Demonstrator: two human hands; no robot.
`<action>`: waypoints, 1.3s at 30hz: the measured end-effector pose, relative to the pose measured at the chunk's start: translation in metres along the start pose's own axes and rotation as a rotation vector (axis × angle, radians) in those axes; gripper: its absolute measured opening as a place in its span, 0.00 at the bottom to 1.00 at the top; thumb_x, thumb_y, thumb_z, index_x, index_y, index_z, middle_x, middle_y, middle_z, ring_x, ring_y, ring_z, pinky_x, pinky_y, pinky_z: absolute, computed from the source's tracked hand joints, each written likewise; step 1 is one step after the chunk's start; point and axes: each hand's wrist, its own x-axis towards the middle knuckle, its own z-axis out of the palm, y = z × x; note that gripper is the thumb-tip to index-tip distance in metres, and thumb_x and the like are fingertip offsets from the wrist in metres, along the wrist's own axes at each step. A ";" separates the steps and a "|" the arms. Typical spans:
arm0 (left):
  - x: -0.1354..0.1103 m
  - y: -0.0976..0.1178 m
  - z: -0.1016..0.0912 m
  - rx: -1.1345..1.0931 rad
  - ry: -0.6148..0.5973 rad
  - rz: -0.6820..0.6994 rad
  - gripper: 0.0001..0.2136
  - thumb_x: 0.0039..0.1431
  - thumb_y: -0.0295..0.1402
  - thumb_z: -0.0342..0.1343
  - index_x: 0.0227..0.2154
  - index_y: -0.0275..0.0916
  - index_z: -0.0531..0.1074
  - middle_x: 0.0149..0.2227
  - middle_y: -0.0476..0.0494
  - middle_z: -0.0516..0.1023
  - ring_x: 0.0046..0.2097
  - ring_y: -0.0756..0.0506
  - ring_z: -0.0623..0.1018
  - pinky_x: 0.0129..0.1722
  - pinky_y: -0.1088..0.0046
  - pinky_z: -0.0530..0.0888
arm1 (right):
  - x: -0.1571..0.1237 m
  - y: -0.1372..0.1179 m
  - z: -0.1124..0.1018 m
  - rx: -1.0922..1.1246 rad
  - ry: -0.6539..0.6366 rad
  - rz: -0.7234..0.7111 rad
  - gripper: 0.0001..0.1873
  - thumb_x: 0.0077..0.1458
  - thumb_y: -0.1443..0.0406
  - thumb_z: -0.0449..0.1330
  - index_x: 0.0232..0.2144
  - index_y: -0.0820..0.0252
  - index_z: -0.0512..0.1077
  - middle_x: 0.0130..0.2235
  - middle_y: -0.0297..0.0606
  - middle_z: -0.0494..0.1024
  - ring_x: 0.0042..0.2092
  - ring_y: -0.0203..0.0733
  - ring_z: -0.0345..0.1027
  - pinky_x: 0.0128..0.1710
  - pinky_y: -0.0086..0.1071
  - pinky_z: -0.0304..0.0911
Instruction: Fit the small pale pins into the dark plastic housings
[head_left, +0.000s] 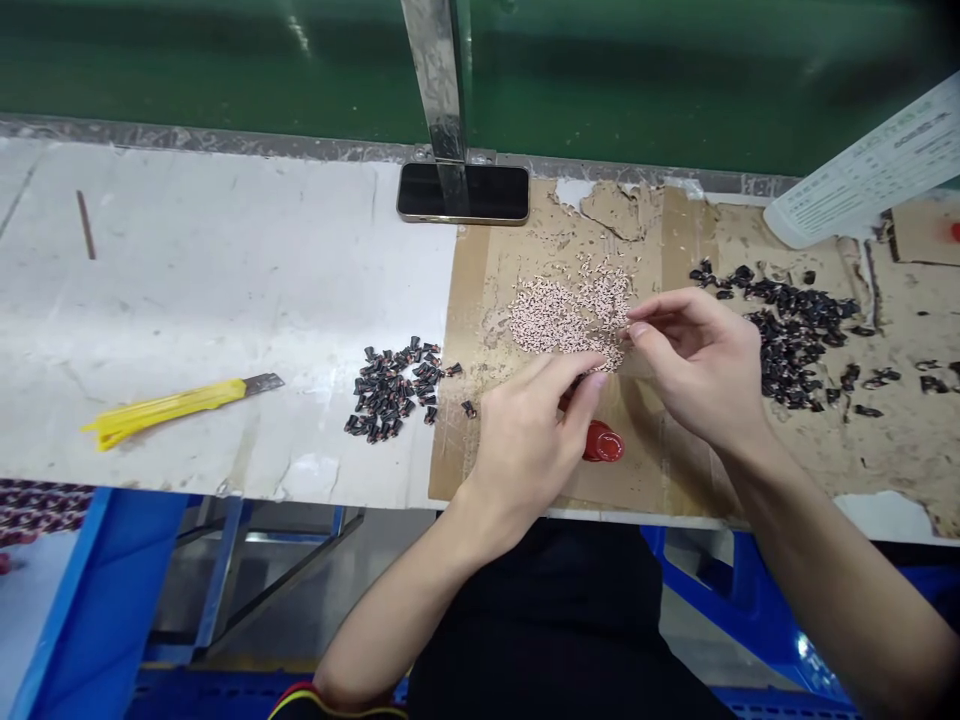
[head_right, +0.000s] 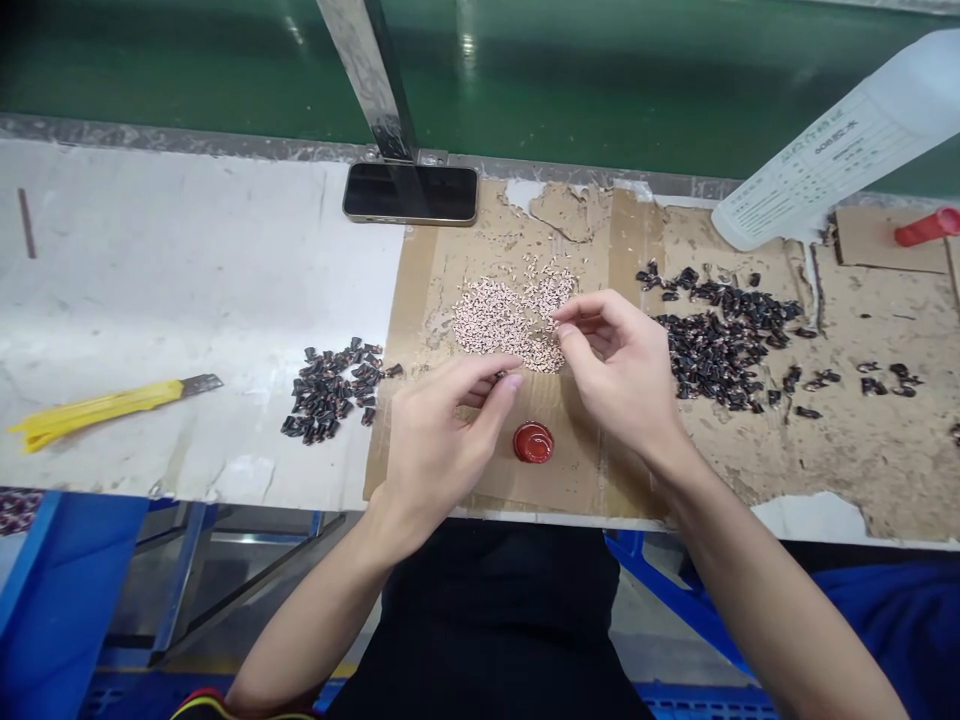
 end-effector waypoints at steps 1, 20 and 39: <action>0.003 0.000 0.001 -0.004 -0.006 0.001 0.07 0.70 0.27 0.60 0.47 0.39 0.81 0.44 0.44 0.87 0.42 0.46 0.85 0.45 0.67 0.83 | 0.000 -0.002 -0.003 0.038 -0.031 0.006 0.06 0.56 0.69 0.67 0.35 0.52 0.77 0.37 0.35 0.81 0.39 0.41 0.78 0.41 0.38 0.78; 0.036 -0.008 -0.007 -0.254 -0.209 0.080 0.06 0.67 0.27 0.64 0.42 0.43 0.84 0.39 0.48 0.88 0.40 0.47 0.87 0.45 0.69 0.84 | 0.014 -0.025 -0.029 0.356 -0.452 0.219 0.17 0.47 0.62 0.79 0.33 0.56 0.75 0.31 0.33 0.83 0.31 0.38 0.80 0.35 0.33 0.81; 0.021 0.007 -0.015 -1.094 -0.151 -0.647 0.03 0.60 0.28 0.69 0.34 0.41 0.81 0.30 0.51 0.83 0.26 0.57 0.75 0.27 0.84 0.74 | -0.005 -0.028 -0.004 0.041 -0.144 -0.047 0.05 0.58 0.67 0.69 0.37 0.51 0.82 0.41 0.36 0.85 0.43 0.43 0.81 0.47 0.40 0.80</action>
